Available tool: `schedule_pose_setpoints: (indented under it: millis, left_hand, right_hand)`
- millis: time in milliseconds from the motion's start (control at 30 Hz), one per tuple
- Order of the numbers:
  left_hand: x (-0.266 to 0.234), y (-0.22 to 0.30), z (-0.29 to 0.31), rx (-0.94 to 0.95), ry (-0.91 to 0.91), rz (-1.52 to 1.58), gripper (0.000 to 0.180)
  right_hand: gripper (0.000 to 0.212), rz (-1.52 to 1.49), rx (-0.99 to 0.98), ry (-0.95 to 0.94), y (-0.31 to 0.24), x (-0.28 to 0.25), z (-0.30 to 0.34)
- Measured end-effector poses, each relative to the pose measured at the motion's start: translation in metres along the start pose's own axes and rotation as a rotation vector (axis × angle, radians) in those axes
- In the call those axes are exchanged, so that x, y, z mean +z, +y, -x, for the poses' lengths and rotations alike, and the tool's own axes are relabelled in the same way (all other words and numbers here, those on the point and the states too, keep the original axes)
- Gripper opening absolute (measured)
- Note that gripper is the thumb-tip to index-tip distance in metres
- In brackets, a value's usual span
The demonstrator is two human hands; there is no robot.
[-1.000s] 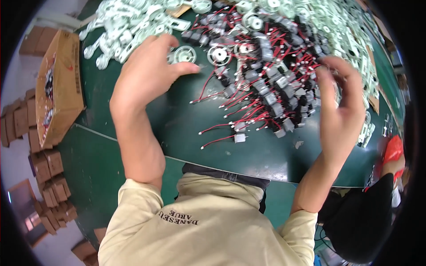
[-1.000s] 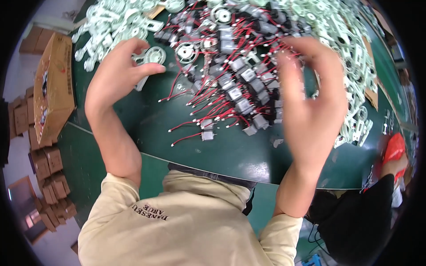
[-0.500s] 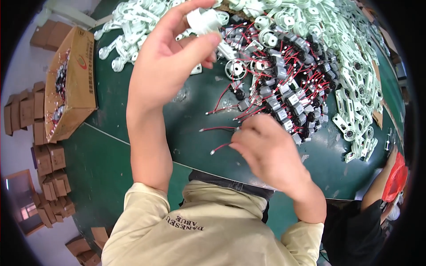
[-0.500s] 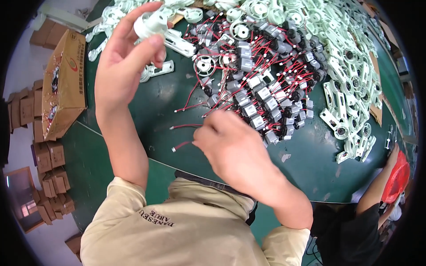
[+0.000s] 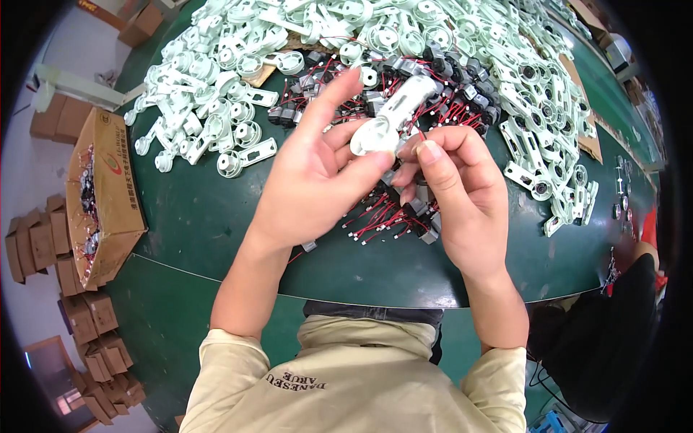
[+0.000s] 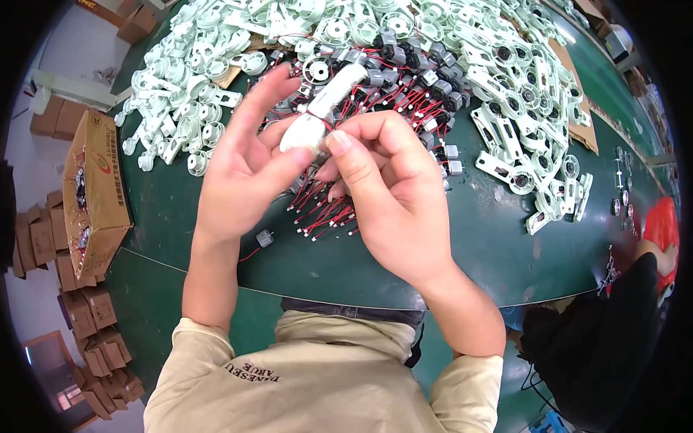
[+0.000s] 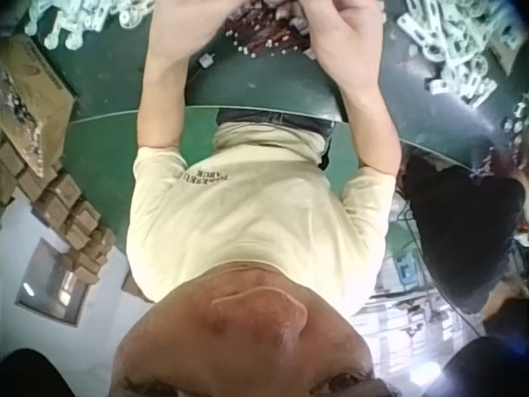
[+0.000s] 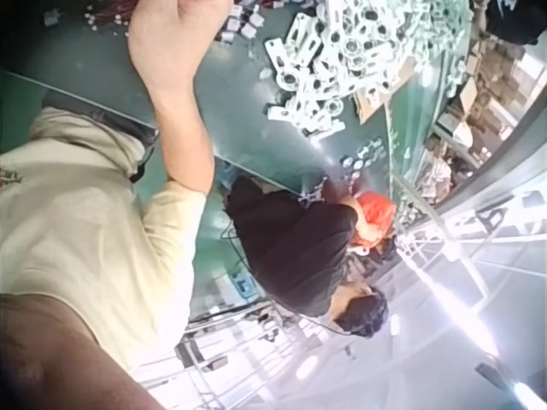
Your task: The person assembles small speakers and wires into plastic housings by hand at a factory workbench.
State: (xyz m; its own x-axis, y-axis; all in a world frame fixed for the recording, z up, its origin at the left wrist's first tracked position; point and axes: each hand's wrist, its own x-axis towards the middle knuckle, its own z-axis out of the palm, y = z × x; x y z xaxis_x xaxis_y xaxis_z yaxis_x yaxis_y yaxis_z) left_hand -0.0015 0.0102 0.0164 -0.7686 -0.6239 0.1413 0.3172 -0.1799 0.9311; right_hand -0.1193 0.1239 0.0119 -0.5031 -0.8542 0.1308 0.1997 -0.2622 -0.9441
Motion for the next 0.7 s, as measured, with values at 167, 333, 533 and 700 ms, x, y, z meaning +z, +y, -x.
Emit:
schedule_pose_setpoints:
  millis: [167,333,533,700]
  left_hand:
    - [-0.002,-0.011,0.004,-0.033,-0.096,-0.191,0.061]
    - [0.006,0.001,0.006,-0.247,-0.060,-0.192,0.054]
    - [-0.004,0.000,0.010,-0.213,-0.174,0.014,0.039]
    - [-0.004,-0.001,0.006,-0.220,-0.105,0.198,0.031]
  right_hand:
    - [0.008,-0.023,0.021,0.013,-0.002,-0.004,-0.001]
    - [0.011,0.187,-0.032,0.020,-0.012,0.000,0.002]
    - [0.008,0.282,-0.085,0.108,-0.005,-0.001,0.002]
    - [0.010,0.458,-0.333,0.200,0.001,0.000,-0.002]
